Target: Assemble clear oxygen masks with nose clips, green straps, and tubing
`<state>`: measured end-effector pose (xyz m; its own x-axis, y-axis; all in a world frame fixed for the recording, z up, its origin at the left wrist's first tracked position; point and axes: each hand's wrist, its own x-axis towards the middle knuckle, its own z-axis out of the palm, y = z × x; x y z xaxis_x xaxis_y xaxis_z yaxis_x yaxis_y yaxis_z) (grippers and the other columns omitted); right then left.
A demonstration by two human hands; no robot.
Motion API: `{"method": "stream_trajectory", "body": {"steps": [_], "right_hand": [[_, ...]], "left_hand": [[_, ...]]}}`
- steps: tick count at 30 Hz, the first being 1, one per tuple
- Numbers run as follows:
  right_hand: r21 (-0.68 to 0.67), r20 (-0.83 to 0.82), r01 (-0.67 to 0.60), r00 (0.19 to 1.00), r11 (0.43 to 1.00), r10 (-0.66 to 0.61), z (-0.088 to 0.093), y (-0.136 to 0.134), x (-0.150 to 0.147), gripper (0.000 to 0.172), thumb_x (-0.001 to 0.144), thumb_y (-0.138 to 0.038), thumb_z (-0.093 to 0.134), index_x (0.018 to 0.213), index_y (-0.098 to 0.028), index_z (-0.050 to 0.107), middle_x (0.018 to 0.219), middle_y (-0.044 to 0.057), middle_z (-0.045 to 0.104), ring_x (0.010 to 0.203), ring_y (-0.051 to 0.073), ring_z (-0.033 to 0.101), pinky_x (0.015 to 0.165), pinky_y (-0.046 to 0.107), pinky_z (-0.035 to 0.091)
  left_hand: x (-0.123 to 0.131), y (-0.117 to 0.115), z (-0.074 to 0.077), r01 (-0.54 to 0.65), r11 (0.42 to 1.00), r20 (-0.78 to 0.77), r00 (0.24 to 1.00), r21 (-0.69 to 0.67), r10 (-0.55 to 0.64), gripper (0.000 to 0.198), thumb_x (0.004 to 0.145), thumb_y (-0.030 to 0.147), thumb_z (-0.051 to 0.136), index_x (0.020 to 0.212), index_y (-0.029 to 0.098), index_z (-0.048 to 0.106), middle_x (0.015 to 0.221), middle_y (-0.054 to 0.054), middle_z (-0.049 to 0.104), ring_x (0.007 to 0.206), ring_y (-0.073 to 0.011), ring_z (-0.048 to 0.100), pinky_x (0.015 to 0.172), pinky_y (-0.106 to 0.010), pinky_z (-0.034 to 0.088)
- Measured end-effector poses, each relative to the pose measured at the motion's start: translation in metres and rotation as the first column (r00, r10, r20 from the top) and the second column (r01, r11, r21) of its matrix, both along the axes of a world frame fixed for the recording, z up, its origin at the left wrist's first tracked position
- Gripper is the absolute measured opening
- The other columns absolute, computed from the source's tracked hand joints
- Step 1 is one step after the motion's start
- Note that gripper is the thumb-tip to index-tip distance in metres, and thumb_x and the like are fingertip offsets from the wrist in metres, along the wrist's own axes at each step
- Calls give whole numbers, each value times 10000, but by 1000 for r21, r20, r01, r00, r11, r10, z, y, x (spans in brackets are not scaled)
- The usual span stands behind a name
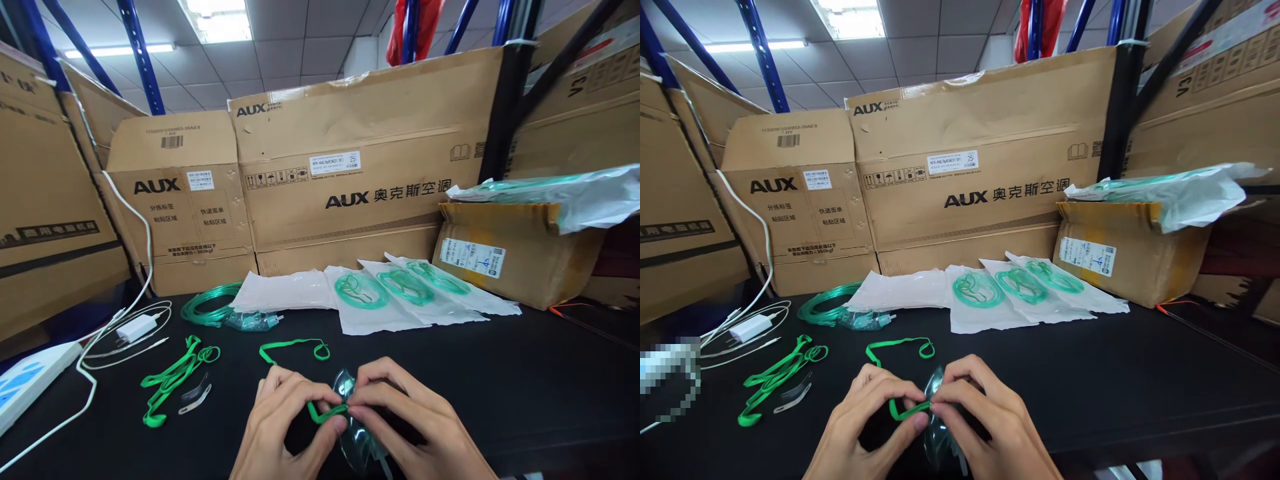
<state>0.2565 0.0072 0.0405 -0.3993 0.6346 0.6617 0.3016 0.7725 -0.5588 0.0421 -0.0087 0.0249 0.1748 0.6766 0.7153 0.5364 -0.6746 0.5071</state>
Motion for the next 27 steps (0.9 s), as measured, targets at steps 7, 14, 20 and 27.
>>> {"method": "stream_trajectory", "body": {"steps": [7, 14, 20, 27], "right_hand": [[16, -33, -14, 999, 1000, 15, -4, 0, -2, 175, 1022, -114, 641, 1005, -262, 732, 1003, 25, 689, 875, 177, 729, 793, 258, 592], [37, 9, -38, 999, 999, 37, -5, -3, -3, 161, 1043, -122, 617, 1046, -246, 718, 1018, 43, 675, 871, 174, 722, 786, 263, 599], [23, 5, -40, 999, 999, 40, 0, -2, -3, 170, 1048, -118, 601, 1026, -257, 695, 997, 32, 692, 861, 178, 726, 785, 257, 592], [-8, 6, -29, 1000, 1000, 29, 7, -5, 3, 178, 1055, -124, 592, 1014, -278, 670, 998, 20, 722, 890, 181, 747, 805, 245, 601]], "left_hand": [[-1, 1, -2, 34, 999, -56, 998, -35, -36, 294, 951, 251, 804, 1210, 388, 775, 879, 45, 795, 798, -207, 629, 768, -325, 436], [4, -4, 4, -22, 996, -90, 996, -88, 14, 355, 858, 76, 750, 1100, 336, 768, 863, 61, 796, 776, -200, 638, 769, -339, 436], [5, -5, 4, -61, 996, -117, 992, -70, 53, 308, 797, 57, 704, 993, 290, 751, 812, 36, 787, 740, -203, 638, 757, -353, 452], [5, -5, 5, -93, 995, -140, 986, -36, 87, 329, 748, 39, 678, 968, 277, 736, 770, 38, 761, 696, -193, 600, 737, -341, 463]]}}
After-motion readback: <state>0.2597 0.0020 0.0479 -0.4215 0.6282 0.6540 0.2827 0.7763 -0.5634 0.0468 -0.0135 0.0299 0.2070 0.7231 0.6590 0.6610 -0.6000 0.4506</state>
